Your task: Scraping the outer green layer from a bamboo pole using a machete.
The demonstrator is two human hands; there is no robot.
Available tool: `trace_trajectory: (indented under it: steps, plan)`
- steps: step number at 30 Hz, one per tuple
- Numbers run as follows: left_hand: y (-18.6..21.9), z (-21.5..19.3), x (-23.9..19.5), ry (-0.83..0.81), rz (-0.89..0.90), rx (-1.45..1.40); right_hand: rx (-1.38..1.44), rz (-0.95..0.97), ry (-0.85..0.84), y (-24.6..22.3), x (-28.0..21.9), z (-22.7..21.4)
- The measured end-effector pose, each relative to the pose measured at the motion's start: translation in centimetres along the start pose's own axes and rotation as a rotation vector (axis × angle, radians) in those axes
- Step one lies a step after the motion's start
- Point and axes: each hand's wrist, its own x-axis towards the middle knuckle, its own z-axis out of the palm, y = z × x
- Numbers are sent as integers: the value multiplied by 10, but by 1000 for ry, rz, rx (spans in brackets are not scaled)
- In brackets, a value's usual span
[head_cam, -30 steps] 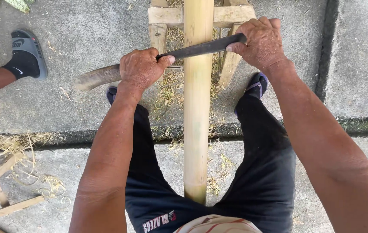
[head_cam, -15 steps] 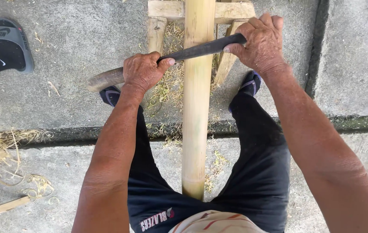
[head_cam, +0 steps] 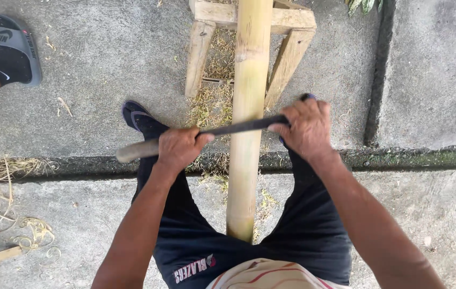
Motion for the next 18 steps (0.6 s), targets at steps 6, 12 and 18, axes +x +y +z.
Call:
trace_trajectory:
  steps: [6, 12, 18]
  plan:
    - [-3, -9, 21, 127, 17, -68, -31, 19, -93, 13, 39, 12]
    - [-14, -20, 126, 222, -17, -53, -196, -62, -29, 70, 136, 31]
    - [-12, -13, 100, 199, -5, -70, -40, -18, -100, 50, 115, 17]
